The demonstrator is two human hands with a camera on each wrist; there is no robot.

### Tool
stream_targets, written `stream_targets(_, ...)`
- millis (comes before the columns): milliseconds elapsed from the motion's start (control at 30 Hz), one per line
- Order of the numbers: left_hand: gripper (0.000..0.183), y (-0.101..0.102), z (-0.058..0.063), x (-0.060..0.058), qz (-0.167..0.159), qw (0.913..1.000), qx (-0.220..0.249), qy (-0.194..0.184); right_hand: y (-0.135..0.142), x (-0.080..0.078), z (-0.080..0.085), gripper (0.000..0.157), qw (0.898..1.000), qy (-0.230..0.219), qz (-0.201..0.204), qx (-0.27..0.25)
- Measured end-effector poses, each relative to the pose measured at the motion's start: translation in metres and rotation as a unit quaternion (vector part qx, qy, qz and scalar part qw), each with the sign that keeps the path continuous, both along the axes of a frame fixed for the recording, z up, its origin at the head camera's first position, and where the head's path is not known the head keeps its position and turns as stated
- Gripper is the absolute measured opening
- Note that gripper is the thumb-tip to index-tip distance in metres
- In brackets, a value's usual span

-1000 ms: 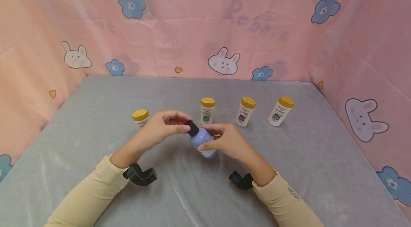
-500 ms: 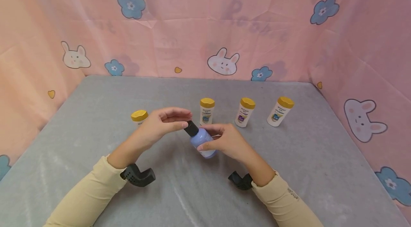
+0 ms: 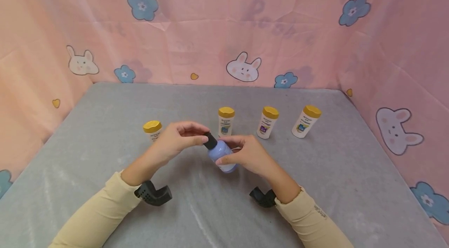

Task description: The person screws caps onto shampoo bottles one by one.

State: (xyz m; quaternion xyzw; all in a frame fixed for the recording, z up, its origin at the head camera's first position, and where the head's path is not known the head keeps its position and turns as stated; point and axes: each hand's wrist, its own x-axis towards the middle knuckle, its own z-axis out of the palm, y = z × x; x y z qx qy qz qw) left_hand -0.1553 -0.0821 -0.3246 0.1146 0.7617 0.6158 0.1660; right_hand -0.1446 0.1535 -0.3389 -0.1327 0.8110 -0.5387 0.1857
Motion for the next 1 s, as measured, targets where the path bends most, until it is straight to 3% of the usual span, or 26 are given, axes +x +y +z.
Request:
stream_targets(300, 0.038, -0.0016, -0.0004, 0.0020, -0.070, 0.9960, 0.044, 0.035, 0.0003, 0.0000, -0.0018, 0.058, 1.000, -0.002, -0.004, 0.006)
stream_targets(367, 0.041, -0.0014, 0.0009, 0.0021, -0.066, 0.9961, 0.049, 0.033, 0.0001, -0.0003, -0.0017, 0.058, 1.000, 0.000, -0.004, 0.004)
stream_targets(467, 0.043, -0.0005, 0.0009, 0.0013, -0.033, 0.9983, 0.044, 0.019, -0.0001, -0.0008, -0.0014, 0.058, 1.000, 0.004, -0.005, 0.001)
stream_targets(667, 0.033, 0.0018, 0.0001, 0.0012, 0.014, 0.9998, 0.011, 0.004, -0.0003, -0.0011, -0.0007, 0.058, 1.000, 0.000, -0.002, -0.002)
stream_targets(867, 0.028, 0.0044, 0.0001, 0.0014, 0.009, 0.9999, -0.009, 0.006, 0.0007, -0.0007, -0.0010, 0.057, 1.000, 0.007, 0.007, -0.005)
stream_targets(1000, 0.031, 0.0039, -0.0022, 0.0006, -0.012, 0.9997, -0.010, 0.016, 0.0013, -0.0003, -0.0022, 0.057, 1.000, 0.002, 0.004, -0.003)
